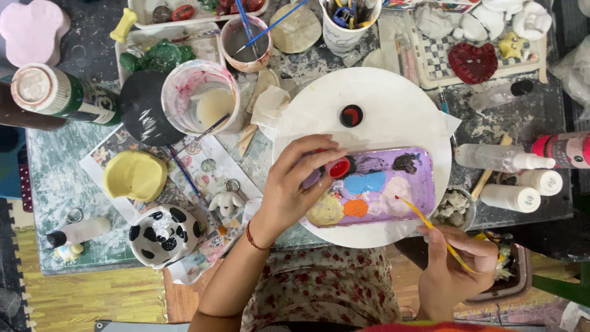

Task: The person opens a red paint bottle and pours paint onto a palette. They then use a brush to paint a small figurine and later scrape dried paint from the palette with their fingers.

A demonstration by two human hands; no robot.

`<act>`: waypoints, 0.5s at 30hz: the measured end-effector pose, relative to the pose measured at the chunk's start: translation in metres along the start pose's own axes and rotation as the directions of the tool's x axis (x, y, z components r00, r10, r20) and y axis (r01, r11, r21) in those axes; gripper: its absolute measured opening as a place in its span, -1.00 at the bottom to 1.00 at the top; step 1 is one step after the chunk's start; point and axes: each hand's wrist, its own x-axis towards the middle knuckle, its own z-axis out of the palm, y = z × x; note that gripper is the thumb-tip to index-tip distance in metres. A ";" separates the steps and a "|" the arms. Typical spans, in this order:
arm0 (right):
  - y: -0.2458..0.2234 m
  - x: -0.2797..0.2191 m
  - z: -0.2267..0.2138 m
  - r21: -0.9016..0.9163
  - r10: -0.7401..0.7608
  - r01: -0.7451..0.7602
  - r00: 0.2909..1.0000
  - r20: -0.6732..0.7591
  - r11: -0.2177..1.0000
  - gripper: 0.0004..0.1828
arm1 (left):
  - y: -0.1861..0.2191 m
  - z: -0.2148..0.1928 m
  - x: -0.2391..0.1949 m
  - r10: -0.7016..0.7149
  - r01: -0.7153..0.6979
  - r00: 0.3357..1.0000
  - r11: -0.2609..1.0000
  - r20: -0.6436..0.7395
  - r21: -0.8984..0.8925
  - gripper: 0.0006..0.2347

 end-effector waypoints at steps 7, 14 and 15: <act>0.005 0.004 0.000 -0.001 0.049 -0.049 0.997 -0.059 0.999 -0.75 | 0.001 -0.001 0.001 -0.047 0.046 0.997 0.999 -0.056 -0.011 -0.61; 0.014 0.010 -0.001 0.082 0.026 -0.018 0.994 -0.108 0.996 -0.70 | 0.003 0.000 0.001 -0.102 0.096 0.989 0.993 -0.108 -0.063 -0.60; 0.015 0.010 -0.001 0.101 0.023 -0.012 0.994 -0.107 0.995 -0.70 | 0.003 0.001 0.002 -0.097 0.091 0.989 0.994 -0.113 -0.056 -0.60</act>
